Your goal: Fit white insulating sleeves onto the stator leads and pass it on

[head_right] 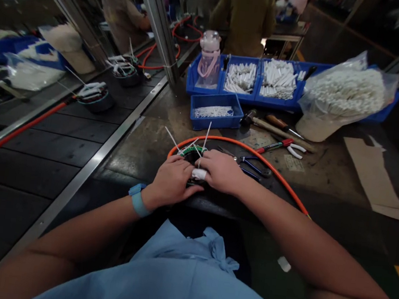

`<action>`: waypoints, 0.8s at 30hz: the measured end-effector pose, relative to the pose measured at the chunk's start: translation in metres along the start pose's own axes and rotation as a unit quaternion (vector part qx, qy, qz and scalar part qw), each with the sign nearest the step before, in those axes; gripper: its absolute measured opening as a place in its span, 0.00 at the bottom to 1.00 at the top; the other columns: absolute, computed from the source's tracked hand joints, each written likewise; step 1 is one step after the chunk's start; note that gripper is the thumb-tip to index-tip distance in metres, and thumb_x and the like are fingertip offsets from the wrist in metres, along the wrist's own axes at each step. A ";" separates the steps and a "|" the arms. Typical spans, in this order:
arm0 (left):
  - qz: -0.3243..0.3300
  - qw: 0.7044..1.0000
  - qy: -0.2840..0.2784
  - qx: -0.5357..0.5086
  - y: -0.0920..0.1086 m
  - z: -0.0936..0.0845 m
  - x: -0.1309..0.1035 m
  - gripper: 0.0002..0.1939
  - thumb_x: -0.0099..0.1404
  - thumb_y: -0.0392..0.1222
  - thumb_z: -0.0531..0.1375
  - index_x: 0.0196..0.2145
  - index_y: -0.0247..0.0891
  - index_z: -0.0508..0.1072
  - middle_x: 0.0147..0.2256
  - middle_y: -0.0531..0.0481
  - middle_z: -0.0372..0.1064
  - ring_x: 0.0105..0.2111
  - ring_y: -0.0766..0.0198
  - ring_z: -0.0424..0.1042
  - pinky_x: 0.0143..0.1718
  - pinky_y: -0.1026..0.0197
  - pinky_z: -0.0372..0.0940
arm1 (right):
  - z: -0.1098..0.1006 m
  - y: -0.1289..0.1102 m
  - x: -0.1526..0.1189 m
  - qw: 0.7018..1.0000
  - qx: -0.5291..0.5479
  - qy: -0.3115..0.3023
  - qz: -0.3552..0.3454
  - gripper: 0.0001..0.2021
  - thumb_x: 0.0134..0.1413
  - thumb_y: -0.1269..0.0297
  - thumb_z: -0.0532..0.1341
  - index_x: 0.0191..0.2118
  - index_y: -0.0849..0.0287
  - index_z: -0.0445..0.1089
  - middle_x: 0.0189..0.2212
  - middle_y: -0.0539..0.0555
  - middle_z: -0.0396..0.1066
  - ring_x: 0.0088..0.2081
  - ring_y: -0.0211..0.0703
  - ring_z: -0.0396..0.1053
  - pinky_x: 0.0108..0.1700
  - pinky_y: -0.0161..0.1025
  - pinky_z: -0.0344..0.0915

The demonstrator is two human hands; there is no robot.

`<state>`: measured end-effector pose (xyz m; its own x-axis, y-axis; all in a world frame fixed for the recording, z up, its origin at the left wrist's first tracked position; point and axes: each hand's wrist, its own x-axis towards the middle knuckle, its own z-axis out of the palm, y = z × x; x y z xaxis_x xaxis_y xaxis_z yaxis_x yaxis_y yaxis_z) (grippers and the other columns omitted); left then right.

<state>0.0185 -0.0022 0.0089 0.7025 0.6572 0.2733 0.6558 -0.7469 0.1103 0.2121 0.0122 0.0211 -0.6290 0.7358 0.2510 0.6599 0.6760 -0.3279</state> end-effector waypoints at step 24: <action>0.097 0.992 -0.076 -0.007 -0.025 -0.015 0.009 0.12 0.66 0.44 0.53 0.29 0.37 0.71 0.29 0.49 0.70 0.34 0.60 0.66 0.48 0.52 0.58 | 0.007 0.040 -0.003 0.975 0.185 0.119 0.036 0.09 0.56 0.64 0.56 0.37 0.59 0.73 0.34 0.54 0.70 0.38 0.41 0.67 0.42 0.39 0.62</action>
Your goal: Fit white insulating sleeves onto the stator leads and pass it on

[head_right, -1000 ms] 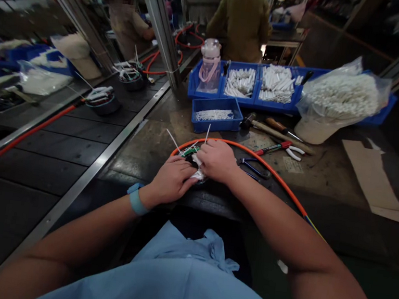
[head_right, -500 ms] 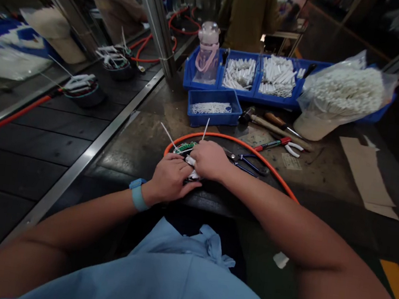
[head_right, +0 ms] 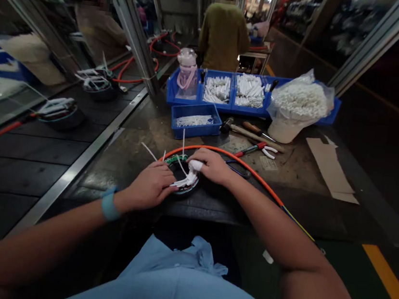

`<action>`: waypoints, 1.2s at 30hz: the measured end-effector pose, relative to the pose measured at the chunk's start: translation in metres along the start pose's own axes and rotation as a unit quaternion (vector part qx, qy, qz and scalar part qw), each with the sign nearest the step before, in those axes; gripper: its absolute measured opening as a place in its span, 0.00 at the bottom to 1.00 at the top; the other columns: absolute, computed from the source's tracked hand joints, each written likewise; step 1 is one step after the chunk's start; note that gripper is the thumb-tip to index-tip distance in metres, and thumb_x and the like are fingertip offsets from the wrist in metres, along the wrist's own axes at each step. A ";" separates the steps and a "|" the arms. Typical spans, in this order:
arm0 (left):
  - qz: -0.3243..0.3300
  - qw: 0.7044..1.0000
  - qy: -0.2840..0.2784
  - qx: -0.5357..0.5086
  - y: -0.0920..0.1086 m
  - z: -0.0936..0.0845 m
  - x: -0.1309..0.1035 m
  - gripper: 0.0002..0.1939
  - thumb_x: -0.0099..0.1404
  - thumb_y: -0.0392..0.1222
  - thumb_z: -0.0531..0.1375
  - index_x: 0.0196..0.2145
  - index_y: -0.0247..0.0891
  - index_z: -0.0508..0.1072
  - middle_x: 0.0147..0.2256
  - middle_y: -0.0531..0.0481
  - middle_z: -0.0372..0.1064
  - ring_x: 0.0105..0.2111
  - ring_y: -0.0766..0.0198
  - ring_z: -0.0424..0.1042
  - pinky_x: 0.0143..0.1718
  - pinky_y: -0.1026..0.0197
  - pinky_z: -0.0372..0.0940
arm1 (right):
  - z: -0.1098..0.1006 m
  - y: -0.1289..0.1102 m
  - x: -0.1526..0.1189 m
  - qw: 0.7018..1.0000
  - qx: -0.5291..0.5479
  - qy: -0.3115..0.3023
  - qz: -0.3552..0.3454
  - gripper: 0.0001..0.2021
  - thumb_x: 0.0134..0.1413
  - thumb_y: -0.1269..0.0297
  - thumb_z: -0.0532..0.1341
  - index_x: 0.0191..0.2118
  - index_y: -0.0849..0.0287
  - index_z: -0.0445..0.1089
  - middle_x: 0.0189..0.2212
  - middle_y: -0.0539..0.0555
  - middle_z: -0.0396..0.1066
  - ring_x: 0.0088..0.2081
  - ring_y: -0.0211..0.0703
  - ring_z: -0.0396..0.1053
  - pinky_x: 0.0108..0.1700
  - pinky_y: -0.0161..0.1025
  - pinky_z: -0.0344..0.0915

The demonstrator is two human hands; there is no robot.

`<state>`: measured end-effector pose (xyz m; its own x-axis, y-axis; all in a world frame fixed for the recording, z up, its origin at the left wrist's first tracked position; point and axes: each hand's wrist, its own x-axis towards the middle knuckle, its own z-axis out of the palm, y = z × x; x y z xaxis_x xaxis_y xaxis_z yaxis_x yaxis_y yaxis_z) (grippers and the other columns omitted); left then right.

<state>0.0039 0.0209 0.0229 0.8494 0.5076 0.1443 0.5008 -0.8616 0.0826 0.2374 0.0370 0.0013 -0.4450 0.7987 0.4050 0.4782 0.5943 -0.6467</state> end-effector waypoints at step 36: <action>-0.043 0.990 0.120 -0.068 0.024 0.020 -0.009 0.24 0.59 0.34 0.53 0.54 0.32 0.59 0.42 0.43 0.66 0.44 0.57 0.65 0.56 0.45 0.55 | 0.030 -0.102 -0.156 0.984 -0.026 0.104 -0.144 0.08 0.56 0.74 0.52 0.40 0.56 0.62 0.41 0.60 0.74 0.49 0.46 0.70 0.45 0.44 0.72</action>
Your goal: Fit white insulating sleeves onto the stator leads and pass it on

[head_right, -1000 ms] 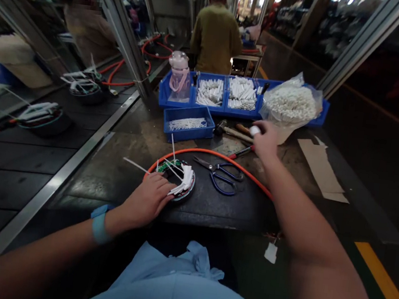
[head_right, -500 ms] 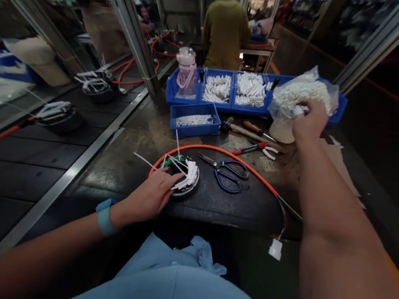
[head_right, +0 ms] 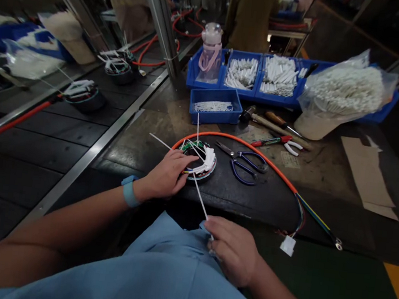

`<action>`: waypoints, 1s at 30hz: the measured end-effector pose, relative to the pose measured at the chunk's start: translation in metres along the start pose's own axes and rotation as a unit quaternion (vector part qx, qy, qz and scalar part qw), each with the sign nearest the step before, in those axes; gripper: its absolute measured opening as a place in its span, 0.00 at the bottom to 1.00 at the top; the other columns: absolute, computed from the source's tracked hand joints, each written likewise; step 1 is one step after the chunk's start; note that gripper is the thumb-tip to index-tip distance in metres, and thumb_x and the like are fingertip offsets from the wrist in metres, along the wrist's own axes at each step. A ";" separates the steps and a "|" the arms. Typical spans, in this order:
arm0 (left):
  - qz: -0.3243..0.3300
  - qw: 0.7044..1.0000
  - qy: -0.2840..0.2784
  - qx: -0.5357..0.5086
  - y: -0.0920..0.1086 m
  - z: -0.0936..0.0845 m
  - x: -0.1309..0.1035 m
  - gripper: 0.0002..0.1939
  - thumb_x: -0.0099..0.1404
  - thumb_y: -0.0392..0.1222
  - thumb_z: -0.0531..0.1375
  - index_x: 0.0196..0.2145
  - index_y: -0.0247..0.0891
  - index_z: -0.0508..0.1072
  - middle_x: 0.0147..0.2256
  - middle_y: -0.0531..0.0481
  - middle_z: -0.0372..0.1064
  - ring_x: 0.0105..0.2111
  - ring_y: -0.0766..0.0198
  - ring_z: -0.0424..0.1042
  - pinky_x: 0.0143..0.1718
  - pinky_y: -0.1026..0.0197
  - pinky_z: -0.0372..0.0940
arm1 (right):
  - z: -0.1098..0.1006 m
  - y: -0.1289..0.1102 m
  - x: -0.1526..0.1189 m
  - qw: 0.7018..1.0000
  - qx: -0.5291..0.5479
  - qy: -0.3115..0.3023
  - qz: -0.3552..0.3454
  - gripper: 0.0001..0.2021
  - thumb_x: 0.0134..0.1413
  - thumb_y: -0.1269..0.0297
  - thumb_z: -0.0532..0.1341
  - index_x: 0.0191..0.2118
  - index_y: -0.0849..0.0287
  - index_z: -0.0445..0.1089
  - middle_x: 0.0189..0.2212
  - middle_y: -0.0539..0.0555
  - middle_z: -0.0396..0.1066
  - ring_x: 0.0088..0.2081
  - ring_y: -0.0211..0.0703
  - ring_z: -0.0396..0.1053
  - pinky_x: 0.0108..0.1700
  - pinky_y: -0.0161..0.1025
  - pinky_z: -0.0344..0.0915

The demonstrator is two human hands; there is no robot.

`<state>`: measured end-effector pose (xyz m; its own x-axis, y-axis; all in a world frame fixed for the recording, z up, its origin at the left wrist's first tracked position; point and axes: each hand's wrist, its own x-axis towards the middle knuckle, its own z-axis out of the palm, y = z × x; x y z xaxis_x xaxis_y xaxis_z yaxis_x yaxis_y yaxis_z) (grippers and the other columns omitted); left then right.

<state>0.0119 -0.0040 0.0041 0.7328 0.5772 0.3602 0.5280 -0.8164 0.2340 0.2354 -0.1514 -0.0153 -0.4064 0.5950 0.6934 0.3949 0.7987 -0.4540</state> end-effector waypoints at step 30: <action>0.004 0.979 0.100 -0.176 0.000 0.002 -0.008 0.12 0.63 0.31 0.53 0.42 0.37 0.72 0.39 0.47 0.74 0.45 0.62 0.69 0.49 0.53 0.64 | 0.071 0.037 0.060 0.897 0.202 0.151 0.362 0.08 0.48 0.62 0.63 0.34 0.54 0.63 0.32 0.51 0.73 0.36 0.43 0.72 0.40 0.43 0.71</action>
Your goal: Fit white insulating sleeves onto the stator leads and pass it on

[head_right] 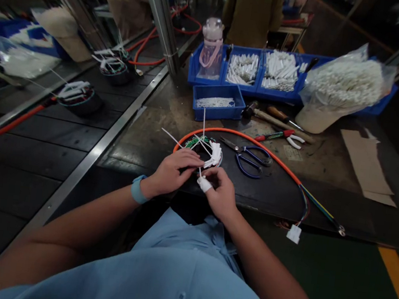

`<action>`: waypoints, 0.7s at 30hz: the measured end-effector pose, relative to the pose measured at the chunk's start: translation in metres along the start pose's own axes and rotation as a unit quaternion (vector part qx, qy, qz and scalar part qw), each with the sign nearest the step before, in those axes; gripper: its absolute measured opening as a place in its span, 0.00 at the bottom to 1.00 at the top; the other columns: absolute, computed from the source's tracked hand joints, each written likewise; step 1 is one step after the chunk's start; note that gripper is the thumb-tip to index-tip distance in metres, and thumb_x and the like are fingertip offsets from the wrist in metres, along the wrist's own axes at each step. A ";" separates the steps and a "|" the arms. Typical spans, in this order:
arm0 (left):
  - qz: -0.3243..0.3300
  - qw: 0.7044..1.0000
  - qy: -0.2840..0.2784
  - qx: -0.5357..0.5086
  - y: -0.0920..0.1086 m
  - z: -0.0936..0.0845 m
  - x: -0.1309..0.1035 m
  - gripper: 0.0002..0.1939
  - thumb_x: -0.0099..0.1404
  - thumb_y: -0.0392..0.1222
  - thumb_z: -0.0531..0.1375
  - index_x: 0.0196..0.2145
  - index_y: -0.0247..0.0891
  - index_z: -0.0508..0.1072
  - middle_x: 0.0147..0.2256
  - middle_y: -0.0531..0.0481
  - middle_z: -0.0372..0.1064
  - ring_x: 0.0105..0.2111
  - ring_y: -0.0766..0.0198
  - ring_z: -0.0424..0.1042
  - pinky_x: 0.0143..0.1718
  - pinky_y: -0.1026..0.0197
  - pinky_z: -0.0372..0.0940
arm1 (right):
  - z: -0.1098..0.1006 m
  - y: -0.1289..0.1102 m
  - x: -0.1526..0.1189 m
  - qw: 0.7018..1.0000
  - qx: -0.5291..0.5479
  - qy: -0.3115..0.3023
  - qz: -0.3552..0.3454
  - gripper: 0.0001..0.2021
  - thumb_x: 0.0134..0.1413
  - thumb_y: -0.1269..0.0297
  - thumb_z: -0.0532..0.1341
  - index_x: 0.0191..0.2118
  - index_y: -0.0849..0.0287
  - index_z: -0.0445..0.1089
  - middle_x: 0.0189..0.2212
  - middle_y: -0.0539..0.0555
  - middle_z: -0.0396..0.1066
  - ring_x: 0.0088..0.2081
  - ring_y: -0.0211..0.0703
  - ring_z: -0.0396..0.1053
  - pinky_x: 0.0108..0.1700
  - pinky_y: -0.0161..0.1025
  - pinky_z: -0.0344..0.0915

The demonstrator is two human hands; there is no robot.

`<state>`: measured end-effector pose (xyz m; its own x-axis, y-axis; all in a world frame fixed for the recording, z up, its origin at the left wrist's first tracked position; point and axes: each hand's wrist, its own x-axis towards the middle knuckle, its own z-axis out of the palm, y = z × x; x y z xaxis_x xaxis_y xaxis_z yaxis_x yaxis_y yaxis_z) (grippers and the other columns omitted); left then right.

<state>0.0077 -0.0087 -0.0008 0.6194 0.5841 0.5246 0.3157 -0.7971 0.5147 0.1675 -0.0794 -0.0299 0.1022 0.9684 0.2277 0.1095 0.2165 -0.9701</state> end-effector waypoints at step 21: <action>0.103 0.983 -0.005 0.150 -0.006 -0.002 -0.002 0.14 0.63 0.34 0.54 0.44 0.41 0.74 0.42 0.51 0.75 0.44 0.62 0.68 0.50 0.50 0.62 | 0.004 0.006 0.005 0.998 -0.031 0.033 0.046 0.10 0.44 0.64 0.64 0.31 0.55 0.62 0.26 0.47 0.68 0.28 0.38 0.67 0.32 0.36 0.65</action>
<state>0.0034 -0.0046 -0.0033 0.6990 0.4051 0.5892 0.3794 -0.9086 0.1746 0.1644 -0.0725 -0.0345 0.1787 0.9732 0.1445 0.1574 0.1167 -0.9806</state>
